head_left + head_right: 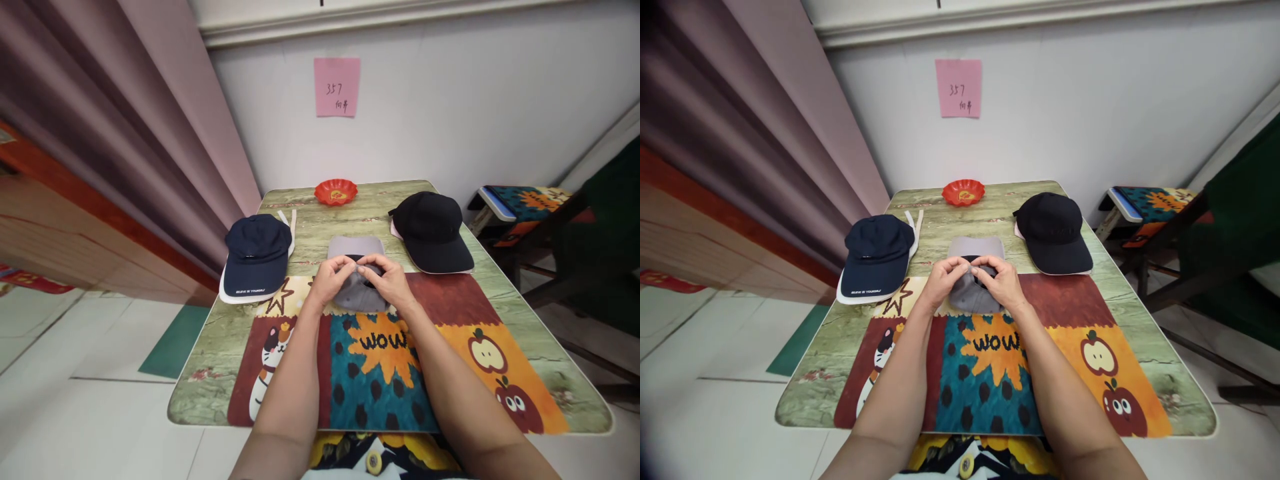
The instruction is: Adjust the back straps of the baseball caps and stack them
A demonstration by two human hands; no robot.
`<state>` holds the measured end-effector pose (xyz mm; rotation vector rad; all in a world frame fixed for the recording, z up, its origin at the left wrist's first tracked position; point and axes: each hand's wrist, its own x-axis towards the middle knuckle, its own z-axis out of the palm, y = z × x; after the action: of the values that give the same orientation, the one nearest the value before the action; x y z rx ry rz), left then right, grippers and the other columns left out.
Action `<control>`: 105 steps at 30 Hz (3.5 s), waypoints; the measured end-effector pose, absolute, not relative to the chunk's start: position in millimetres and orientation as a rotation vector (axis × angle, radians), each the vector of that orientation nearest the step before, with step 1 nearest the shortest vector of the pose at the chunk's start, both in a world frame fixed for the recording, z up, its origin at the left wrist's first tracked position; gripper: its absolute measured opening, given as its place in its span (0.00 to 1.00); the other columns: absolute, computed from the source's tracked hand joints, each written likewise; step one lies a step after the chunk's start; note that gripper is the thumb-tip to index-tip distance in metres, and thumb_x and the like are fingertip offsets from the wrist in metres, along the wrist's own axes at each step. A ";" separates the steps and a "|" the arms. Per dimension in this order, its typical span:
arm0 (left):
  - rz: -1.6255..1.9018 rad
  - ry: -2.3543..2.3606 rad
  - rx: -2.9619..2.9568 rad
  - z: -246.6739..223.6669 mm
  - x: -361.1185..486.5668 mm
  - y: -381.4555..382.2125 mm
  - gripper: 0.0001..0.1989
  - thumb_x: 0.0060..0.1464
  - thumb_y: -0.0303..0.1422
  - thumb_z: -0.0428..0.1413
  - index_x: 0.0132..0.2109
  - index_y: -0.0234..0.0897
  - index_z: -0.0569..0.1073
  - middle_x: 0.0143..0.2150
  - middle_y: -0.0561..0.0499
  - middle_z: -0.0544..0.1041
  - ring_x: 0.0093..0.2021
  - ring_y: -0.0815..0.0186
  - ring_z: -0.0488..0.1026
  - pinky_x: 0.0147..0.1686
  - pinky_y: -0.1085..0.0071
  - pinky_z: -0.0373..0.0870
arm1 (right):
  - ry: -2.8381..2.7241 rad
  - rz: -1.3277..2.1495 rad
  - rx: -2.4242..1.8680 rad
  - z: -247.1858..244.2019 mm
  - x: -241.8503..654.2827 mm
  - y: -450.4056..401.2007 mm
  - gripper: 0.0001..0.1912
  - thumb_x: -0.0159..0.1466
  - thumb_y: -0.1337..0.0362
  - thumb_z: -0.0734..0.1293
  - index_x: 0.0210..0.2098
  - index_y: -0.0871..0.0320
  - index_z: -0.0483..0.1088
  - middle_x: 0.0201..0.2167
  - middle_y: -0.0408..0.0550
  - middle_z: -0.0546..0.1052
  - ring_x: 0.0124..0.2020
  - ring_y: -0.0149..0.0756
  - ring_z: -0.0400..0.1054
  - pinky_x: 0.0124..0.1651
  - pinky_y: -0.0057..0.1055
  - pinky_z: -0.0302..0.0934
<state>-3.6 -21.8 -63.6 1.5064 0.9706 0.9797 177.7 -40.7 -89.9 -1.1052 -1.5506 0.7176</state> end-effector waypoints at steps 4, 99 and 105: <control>0.923 0.845 1.421 -62.2 -6.8 -22.2 0.16 0.53 0.41 0.63 0.43 0.34 0.77 0.37 0.51 0.77 0.35 0.67 0.71 0.39 0.73 0.66 | -1.665 0.333 -1.129 -85.5 180.5 -41.3 0.10 0.67 0.58 0.70 0.44 0.52 0.80 0.50 0.52 0.78 0.51 0.45 0.72 0.57 0.42 0.64; 1.005 0.944 1.871 -65.1 5.5 -24.2 0.09 0.54 0.33 0.63 0.42 0.38 0.81 0.43 0.48 0.84 0.45 0.59 0.79 0.50 0.66 0.71 | -1.215 1.339 -0.927 -93.1 198.1 -39.1 0.14 0.56 0.55 0.78 0.29 0.57 0.75 0.34 0.44 0.78 0.30 0.29 0.69 0.36 0.28 0.64; 0.995 0.942 1.869 -62.4 4.7 -25.2 0.08 0.54 0.32 0.62 0.42 0.38 0.81 0.42 0.49 0.83 0.44 0.59 0.79 0.50 0.66 0.71 | -1.164 1.334 -0.978 -92.8 195.8 -40.1 0.15 0.55 0.54 0.79 0.31 0.57 0.77 0.28 0.43 0.78 0.28 0.30 0.71 0.34 0.27 0.67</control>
<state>4.7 -25.2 -62.4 1.8690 0.9424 0.9950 195.8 -40.1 -92.8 -0.9778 -1.1643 1.3336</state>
